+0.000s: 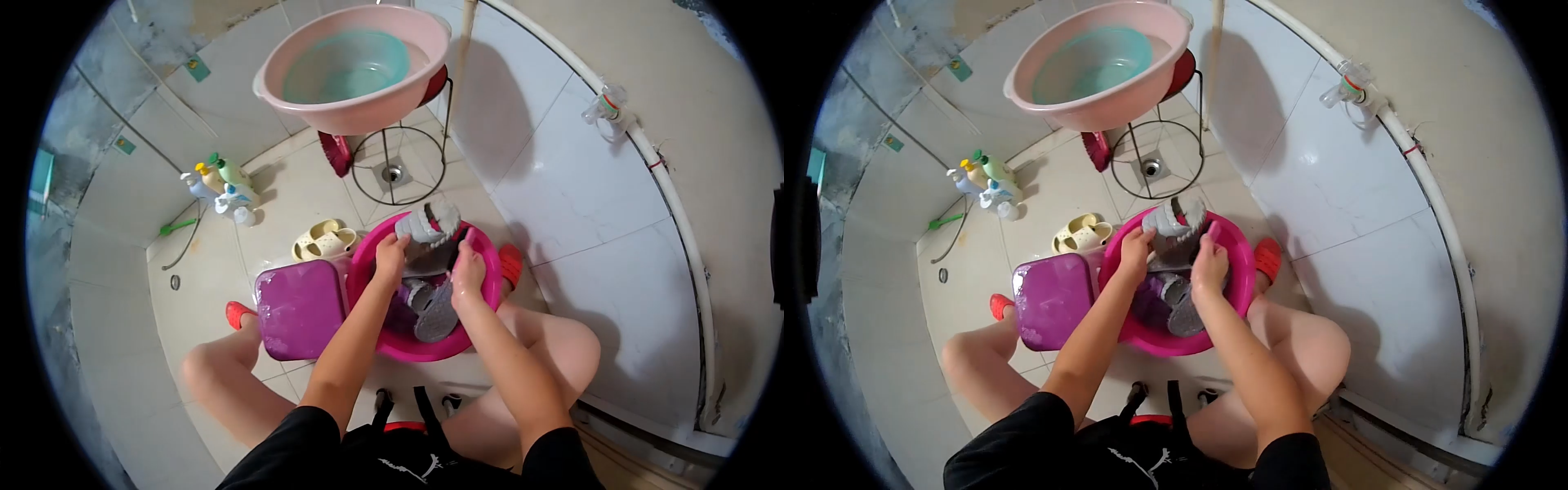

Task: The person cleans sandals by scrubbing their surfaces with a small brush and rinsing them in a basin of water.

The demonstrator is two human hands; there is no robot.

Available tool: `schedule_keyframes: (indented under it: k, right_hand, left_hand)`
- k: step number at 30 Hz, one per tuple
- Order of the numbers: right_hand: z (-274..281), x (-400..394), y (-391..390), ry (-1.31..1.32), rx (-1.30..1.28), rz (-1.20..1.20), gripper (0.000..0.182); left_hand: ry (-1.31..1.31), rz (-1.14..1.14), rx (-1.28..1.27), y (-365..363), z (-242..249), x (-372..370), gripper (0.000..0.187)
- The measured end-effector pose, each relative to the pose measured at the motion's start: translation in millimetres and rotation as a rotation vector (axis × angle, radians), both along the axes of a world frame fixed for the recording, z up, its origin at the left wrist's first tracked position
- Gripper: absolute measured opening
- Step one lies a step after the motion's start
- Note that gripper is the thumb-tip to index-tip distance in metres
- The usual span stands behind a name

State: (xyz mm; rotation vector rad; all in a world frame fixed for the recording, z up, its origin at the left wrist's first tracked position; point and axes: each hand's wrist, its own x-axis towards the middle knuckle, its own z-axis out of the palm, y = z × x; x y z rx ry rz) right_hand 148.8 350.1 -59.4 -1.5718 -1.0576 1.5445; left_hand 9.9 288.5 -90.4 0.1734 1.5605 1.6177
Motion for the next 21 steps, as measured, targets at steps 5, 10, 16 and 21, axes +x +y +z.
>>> schedule_keyframes:
  k: [5, 10, 16, 21]
  right_hand:
    - [30.2, 5.6, -8.0, 0.062, 0.042, -0.1, 0.034]
    - [-4.6, 6.1, -36.7, -0.117, 0.098, 0.117, 0.042]
    - [-60.4, -2.9, -58.6, -0.58, -0.037, 0.359, 0.045]
    - [-108.6, -40.0, -86.2, -0.426, 0.171, 0.679, 0.048]
  left_hand:
    - [-0.024, 0.081, 0.243, -42.8, 120.4, 3.5, 0.019]
    - [0.31, 0.276, 0.172, -119.8, 158.0, 12.6, 0.016]
    - [0.378, 0.484, -0.183, -202.6, 127.1, 6.9, 0.016]
    - [0.328, 0.438, -0.372, -240.1, 60.7, -8.8, 0.024]
